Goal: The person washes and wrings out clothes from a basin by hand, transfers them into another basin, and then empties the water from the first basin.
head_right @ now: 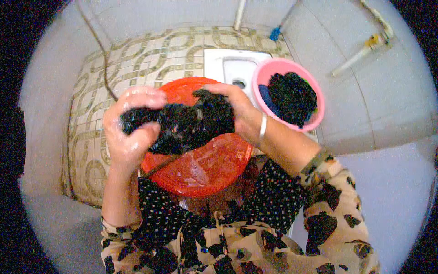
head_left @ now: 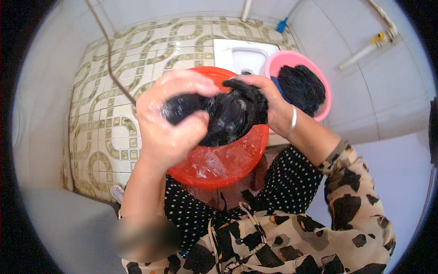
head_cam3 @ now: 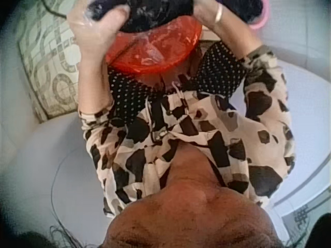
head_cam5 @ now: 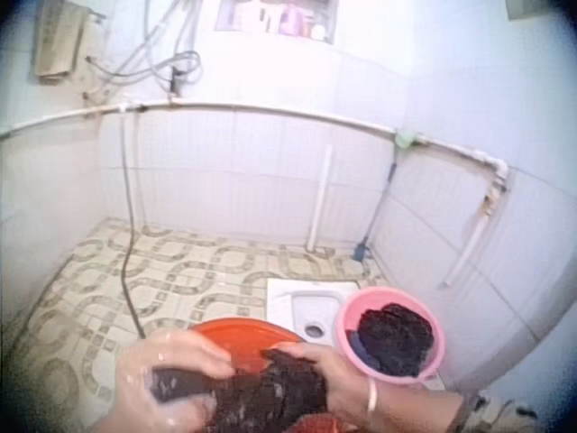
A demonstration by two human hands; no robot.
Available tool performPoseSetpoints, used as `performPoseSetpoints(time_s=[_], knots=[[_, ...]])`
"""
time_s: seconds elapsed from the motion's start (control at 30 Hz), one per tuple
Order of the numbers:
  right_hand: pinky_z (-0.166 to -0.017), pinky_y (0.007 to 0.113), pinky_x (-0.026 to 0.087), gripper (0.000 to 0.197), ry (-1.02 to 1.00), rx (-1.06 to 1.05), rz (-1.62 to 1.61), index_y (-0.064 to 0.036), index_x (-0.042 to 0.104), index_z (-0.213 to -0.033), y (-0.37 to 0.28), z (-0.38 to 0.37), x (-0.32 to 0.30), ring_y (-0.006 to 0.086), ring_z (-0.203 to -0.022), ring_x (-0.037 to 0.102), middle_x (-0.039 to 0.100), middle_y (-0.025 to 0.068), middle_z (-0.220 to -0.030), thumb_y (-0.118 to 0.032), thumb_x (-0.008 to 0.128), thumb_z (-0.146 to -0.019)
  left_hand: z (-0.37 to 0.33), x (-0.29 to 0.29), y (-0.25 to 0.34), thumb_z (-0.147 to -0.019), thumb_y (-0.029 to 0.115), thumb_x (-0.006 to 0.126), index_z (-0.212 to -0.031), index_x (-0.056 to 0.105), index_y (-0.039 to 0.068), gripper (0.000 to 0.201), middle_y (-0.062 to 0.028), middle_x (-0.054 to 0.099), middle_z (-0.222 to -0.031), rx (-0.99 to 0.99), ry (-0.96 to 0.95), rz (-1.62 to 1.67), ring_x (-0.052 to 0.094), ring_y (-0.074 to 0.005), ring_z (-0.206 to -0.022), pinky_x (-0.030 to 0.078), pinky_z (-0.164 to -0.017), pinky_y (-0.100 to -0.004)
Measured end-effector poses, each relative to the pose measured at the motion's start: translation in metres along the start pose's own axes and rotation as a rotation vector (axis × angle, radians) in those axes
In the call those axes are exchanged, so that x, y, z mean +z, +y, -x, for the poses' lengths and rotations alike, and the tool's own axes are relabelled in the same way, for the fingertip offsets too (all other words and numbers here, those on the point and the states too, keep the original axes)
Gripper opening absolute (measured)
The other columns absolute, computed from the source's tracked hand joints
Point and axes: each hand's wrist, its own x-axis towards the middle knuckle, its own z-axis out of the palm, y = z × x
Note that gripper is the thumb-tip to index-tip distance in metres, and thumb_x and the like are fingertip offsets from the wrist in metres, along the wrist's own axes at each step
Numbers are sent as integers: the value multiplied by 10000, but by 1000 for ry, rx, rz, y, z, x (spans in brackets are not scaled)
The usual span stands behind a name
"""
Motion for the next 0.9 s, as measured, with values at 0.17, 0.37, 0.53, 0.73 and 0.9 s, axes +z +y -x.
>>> performPoseSetpoints(time_s=[0.17,0.37,0.53,0.73,0.9], knots=[[-684,360,510,249,-41,205,146,-29,610,-881,15,-19,-43,232,-696,612,630,112,-790,-228,578,-734,18,54,7,-492,23,545,-722,609,58,241,-72,608,-759,91,-214,-221,587,-249,-745,469,-733,-361],[-585,319,481,175,-202,214,133,-30,583,-754,57,-38,-55,203,-614,577,596,98,-714,-203,567,-727,52,97,13,-512,112,603,-609,518,97,129,-24,473,-655,64,-385,-370,505,-225,-669,428,-587,-316],[-574,308,466,123,-135,166,139,-21,578,-743,74,-40,-58,192,-598,567,580,89,-676,-125,593,-679,76,121,1,-573,203,560,-567,527,120,89,-17,453,-635,65,-559,-456,492,-216,-711,421,-617,-341],[-580,287,474,178,-125,145,267,5,592,-787,89,-46,-66,176,-608,570,591,96,-719,-96,600,-641,100,130,-9,-628,195,553,-587,580,133,79,-9,481,-651,40,-705,-503,481,-202,-698,391,-627,-323],[-564,253,463,173,10,42,560,-4,604,-779,93,-45,-65,144,-593,560,581,72,-667,-44,600,-610,116,139,-19,-637,200,547,-597,614,119,112,-24,522,-644,65,-740,-548,505,-208,-686,394,-565,-331]])
